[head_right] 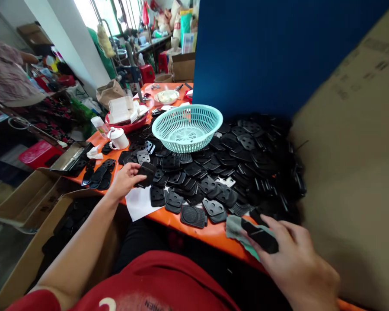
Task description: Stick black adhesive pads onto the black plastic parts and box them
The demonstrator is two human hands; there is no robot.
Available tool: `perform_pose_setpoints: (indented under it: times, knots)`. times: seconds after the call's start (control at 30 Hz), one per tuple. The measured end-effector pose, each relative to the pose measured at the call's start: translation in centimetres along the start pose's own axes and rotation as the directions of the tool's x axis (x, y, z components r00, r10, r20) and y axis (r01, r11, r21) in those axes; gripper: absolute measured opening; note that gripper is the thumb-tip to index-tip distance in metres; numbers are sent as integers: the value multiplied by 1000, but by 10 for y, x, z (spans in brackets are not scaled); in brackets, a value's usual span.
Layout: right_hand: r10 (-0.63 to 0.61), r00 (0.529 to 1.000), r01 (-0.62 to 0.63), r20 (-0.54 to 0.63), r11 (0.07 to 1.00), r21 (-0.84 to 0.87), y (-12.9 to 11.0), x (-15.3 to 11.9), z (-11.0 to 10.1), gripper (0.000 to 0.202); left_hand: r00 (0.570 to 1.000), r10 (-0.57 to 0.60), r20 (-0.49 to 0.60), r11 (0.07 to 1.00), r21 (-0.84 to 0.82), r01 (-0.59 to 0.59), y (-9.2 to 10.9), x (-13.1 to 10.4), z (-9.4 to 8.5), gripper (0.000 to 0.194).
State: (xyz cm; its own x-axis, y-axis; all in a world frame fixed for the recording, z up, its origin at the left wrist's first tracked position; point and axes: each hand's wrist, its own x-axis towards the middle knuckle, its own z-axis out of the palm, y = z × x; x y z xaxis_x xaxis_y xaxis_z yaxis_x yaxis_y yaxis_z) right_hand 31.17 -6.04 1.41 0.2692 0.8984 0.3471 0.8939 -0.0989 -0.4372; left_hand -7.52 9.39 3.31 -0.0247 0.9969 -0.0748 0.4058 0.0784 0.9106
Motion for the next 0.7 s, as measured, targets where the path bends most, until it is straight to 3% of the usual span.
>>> perform_pose_setpoints:
  times: [0.07, 0.1, 0.17, 0.2, 0.23, 0.27, 0.3, 0.37, 0.47, 0.53, 0.63, 0.7]
  knots:
    - [31, 992, -54, 119, 980, 192, -28, 3, -2, 46, 977, -7, 214, 993, -115, 33, 19, -25, 8, 42]
    - [67, 973, -144, 220, 923, 357, -44, 4, 0, 41, 928, -10, 373, 981, -177, 82, 27, -37, 14, 42]
    - [50, 904, -324, 425, 729, 603, -77, 3, 8, 42, 775, -8, 632, 962, -205, 178, 41, -59, 27, 41]
    - [-9, 845, -401, 535, 651, 645, -91, 3, 13, 41, 704, -5, 710, 963, -188, 196, 46, -68, 33, 40]
    - [-54, 799, -452, 599, 603, 657, -102, 2, 18, 36, 671, 0, 741, 972, -159, 175, 49, -75, 39, 39]
    - [-86, 765, -491, 639, 564, 664, -111, 1, 24, 32, 674, 14, 739, 985, -127, 119, 50, -82, 43, 38]
    - [-99, 743, -519, 662, 538, 664, -116, 0, 28, 30, 704, 44, 709, 996, -90, 29, 50, -87, 48, 37]
    - [-70, 739, -554, 670, 502, 664, -120, -3, 33, 29, 763, 170, 624, 975, 6, -223, 47, -97, 55, 46]
    - [-5, 756, -576, 655, 471, 668, -121, -7, 36, 31, 750, 380, 542, 843, 131, -522, 37, -111, 65, 77]
    - [12, 767, -580, 642, 441, 685, -122, -9, 36, 35, 748, 448, 490, 802, 151, -578, 29, -118, 73, 78]
    - [-2, 765, -601, 644, 356, 715, -126, -13, 35, 38, 755, 516, 404, 796, 99, -597, 16, -123, 82, 63]
    - [-46, 757, -615, 652, 287, 735, -127, -15, 33, 37, 735, 574, 362, 778, 40, -627, 11, -125, 84, 64]
